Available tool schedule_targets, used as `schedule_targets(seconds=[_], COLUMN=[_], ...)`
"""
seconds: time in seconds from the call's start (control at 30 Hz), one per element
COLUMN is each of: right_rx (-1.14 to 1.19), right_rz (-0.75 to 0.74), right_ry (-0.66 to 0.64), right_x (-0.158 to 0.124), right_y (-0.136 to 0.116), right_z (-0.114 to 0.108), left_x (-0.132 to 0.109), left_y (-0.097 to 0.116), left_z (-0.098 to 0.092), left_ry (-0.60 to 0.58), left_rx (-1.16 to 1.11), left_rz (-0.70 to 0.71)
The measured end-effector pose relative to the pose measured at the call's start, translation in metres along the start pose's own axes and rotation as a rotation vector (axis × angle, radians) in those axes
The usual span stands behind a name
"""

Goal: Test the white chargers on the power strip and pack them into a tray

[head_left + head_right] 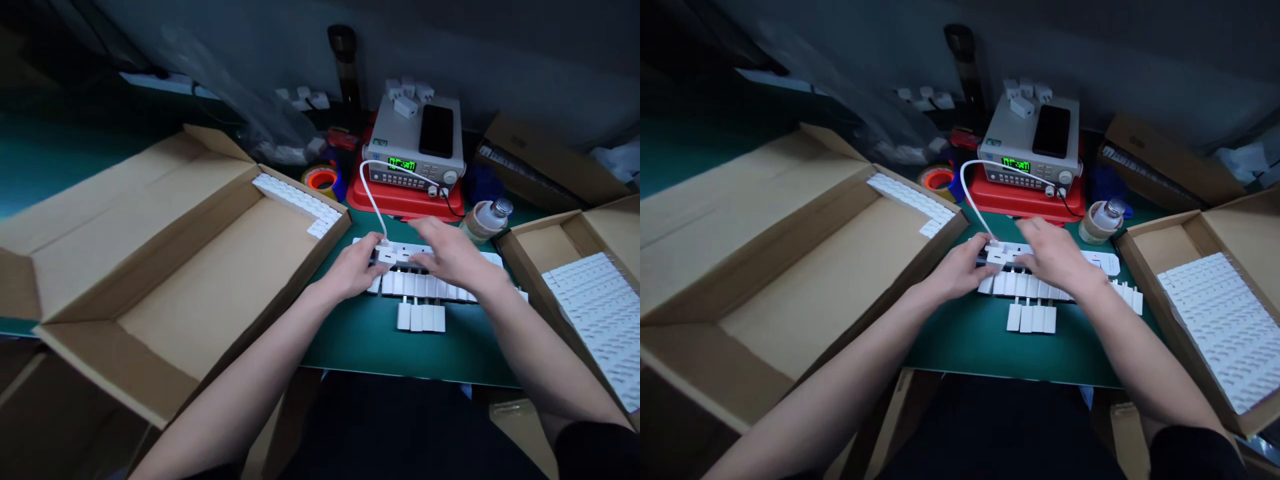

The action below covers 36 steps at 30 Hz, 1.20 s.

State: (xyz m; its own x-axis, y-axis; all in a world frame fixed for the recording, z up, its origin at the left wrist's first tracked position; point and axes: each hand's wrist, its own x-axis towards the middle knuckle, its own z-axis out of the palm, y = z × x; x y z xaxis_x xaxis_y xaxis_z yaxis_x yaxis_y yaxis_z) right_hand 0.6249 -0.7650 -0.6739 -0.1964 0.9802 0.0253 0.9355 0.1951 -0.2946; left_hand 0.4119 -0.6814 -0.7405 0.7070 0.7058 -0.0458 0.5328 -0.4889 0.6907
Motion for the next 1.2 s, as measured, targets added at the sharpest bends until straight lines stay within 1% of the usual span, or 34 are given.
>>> schedule_targets(seconds=[0.03, 0.1, 0.17, 0.27, 0.3, 0.33, 0.4, 0.47, 0.53, 0.6, 0.67, 0.73, 0.77, 0.83, 0.9, 0.93, 0.97, 1.0, 1.03, 1.07, 1.1, 1.17, 1.2], right_rx=[0.036, 0.059, 0.120, 0.307, 0.343, 0.348, 0.280, 0.156, 0.036, -0.028, -0.032, -0.011, 0.003, 0.035, 0.064, 0.073, 0.078, 0.083, 0.086, 0.090, 0.093, 0.105, 0.112], right_rz=[-0.022, -0.056, -0.096, -0.135, -0.134, -0.131, -0.129, -0.133, -0.139, -0.143, -0.145, -0.146, -0.147, -0.155, -0.162, -0.164, -0.166, -0.168, -0.168, -0.167, -0.167, -0.160, -0.154], right_ry=[0.038, 0.043, 0.079, 0.267, 0.313, 0.330, 0.298, 0.247, 0.223, 0.226, 0.236, 0.244, 0.250, 0.271, 0.297, 0.309, 0.320, 0.329, 0.337, 0.341, 0.342, 0.340, 0.342], right_x=[0.014, 0.036, 0.046, 0.035, 0.028, 0.021, 0.008, 0.001, -0.002, -0.001, 0.001, 0.004, 0.005, 0.007, 0.007, 0.006, 0.006, 0.005, 0.004, 0.004, 0.004, 0.004, 0.004], right_y=[-0.012, -0.028, -0.031, -0.015, -0.009, -0.003, 0.003, 0.003, -0.001, -0.003, -0.002, 0.001, 0.002, 0.005, 0.006, 0.006, 0.006, 0.006, 0.006, 0.005, 0.005, 0.004, 0.003], right_z=[0.005, 0.017, 0.025, 0.027, 0.027, 0.026, 0.026, 0.029, 0.032, 0.034, 0.034, 0.033, 0.033, 0.034, 0.036, 0.037, 0.038, 0.039, 0.040, 0.041, 0.041, 0.041, 0.041], left_x=[0.000, -0.001, -0.002, -0.003, -0.002, -0.001, 0.000, 0.000, -0.003, -0.009, -0.015, -0.018, -0.018, -0.013, -0.004, 0.001, 0.006, 0.010, 0.014, 0.017, 0.019, 0.021, 0.021], left_y=[-0.001, -0.002, -0.002, -0.003, -0.004, -0.004, -0.003, 0.000, 0.005, 0.009, 0.011, 0.007, 0.002, -0.015, -0.040, -0.053, -0.066, -0.078, -0.088, -0.096, -0.103, -0.108, -0.107], left_z=[0.000, 0.000, 0.000, -0.001, -0.001, -0.001, 0.000, 0.001, 0.000, -0.007, -0.022, -0.048, -0.063, -0.094, -0.121, -0.130, -0.137, -0.142, -0.143, -0.143, -0.142, -0.137, -0.135], left_ry=[0.000, 0.003, 0.012, 0.029, 0.032, 0.032, 0.033, 0.044, 0.075, 0.122, 0.153, 0.182, 0.213, 0.331, 0.444, 0.459, 0.436, 0.377, 0.298, 0.215, 0.144, 0.049, 0.019], left_rx=[0.006, 0.022, 0.016, -0.034, -0.053, -0.072, -0.120, -0.207, -0.359, -0.522, -0.618, -0.597, -0.547, -0.397, -0.242, -0.178, -0.122, -0.071, -0.027, 0.011, 0.039, 0.091, 0.136], left_rz=[-0.027, -0.065, -0.081, -0.060, -0.048, -0.036, -0.016, -0.004, 0.012, 0.049, 0.105, 0.117, 0.092, -0.031, -0.246, -0.373, -0.499, -0.601, -0.654, -0.649, -0.598, -0.433, -0.367])
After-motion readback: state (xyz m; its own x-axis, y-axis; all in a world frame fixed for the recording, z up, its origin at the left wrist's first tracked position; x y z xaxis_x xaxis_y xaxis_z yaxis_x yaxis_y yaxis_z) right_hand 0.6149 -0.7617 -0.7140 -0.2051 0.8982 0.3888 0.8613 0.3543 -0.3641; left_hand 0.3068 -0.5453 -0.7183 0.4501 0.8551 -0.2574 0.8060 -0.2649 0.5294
